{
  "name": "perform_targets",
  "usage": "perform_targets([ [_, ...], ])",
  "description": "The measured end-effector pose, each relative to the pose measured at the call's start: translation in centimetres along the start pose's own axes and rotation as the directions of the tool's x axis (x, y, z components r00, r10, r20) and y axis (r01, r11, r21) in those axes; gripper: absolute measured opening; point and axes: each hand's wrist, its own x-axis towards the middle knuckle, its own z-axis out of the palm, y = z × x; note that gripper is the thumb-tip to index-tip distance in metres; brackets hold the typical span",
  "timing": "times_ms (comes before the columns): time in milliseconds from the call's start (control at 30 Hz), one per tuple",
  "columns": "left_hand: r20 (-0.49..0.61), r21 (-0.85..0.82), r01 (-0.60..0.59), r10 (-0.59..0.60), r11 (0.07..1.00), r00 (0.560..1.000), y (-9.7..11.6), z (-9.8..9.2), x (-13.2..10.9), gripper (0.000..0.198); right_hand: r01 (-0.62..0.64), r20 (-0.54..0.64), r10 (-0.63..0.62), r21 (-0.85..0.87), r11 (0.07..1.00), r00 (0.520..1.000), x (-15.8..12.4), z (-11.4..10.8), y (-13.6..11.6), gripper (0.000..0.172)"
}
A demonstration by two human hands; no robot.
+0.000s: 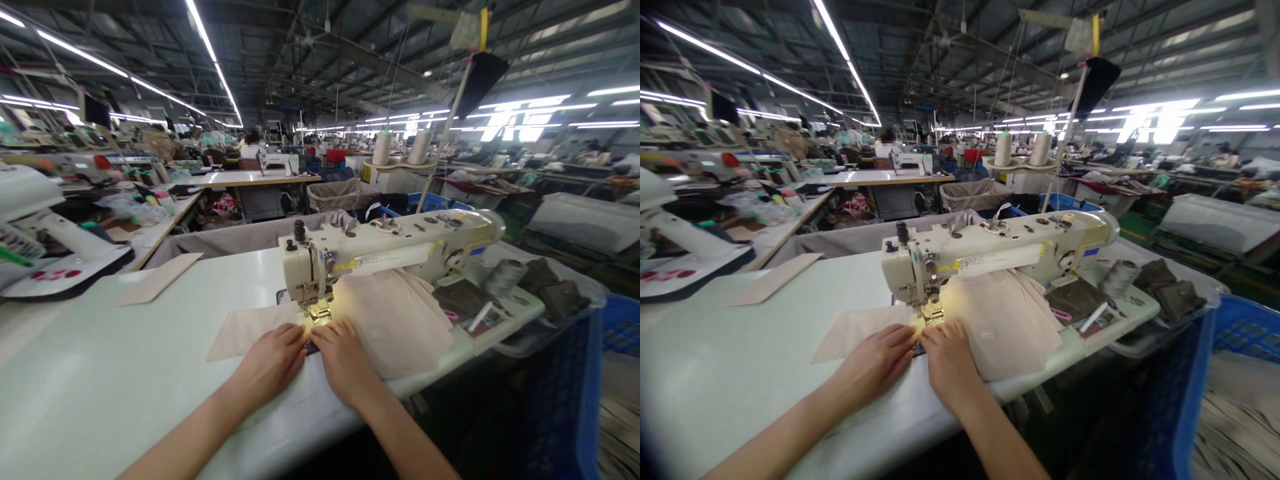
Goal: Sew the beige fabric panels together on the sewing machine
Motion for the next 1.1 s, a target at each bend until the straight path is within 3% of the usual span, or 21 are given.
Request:
perform_targets([
  [200, 0.006, -0.040, -0.016, 0.016, 0.999, 1.000, -1.8, -0.7, 1.5, 0.032, 0.000, -0.003, 0.000, -0.043, 0.999, 1.000, 1.8, -0.3, 0.2, 0.030],
  [367, -0.004, -0.037, 0.004, -0.004, 0.999, 1.000, -3.1, -0.8, 2.4, 0.032, 0.011, -0.022, -0.012, -0.041, 0.999, 1.000, 1.6, -0.5, 0.2, 0.032],
  [633, -0.077, -0.038, -0.004, 0.001, 0.999, 0.997, -3.1, -0.1, 1.9, 0.030, 0.031, -0.074, -0.031, -0.004, 1.000, 0.997, -0.6, 0.7, 0.0, 0.038],
  [1100, -0.058, -0.048, 0.065, -0.068, 0.997, 0.996, -3.8, -0.5, 1.5, 0.033, 0.059, -0.137, -0.058, 0.003, 0.998, 0.989, -0.5, 1.1, 0.1, 0.037],
])
